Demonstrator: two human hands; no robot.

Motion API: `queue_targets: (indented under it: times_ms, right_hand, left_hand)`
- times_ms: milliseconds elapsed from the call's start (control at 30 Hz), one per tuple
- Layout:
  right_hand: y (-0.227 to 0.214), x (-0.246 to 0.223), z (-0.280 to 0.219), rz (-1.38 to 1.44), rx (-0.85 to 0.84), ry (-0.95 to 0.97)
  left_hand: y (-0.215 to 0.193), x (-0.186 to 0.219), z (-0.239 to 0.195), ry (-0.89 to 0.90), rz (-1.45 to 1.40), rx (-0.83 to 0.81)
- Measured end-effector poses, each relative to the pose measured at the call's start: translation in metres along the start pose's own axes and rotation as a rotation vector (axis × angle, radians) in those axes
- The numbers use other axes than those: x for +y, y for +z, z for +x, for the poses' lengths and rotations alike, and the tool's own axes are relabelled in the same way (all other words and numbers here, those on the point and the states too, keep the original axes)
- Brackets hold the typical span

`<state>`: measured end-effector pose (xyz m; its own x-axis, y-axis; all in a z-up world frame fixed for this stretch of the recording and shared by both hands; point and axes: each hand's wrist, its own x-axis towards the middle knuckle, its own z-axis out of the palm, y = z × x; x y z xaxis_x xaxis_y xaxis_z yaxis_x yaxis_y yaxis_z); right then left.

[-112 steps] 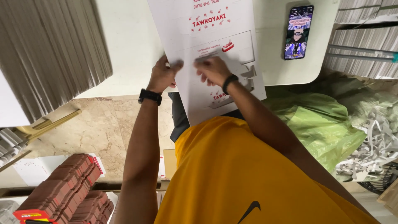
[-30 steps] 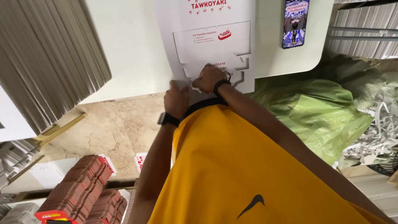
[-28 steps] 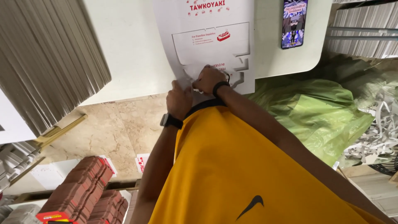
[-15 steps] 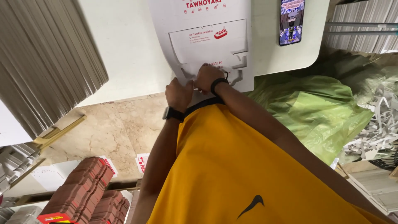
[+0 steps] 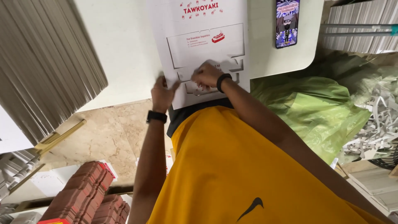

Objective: Folding flat cardboard sheets into boxes and stacking them in a packaging facility.

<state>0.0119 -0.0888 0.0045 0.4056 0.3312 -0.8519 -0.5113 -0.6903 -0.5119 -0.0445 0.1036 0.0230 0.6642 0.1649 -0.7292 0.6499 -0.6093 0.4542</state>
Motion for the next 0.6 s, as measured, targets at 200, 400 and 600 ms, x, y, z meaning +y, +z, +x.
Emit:
queue_targets:
  times_ms: [200, 400, 600]
  right_hand:
    - [-0.001, -0.019, -0.003, 0.325, 0.09, 0.113]
    - [0.004, -0.016, 0.003, 0.513, 0.22, 0.121]
    - [-0.007, -0.038, -0.004, 0.434, 0.255, 0.167]
  left_hand:
    - [0.0, 0.003, 0.051, -0.01, -0.296, 0.039]
    - [0.034, 0.017, 0.046, -0.083, 0.188, 0.258]
    - [0.055, 0.007, 0.04, 0.614, 0.361, 0.822]
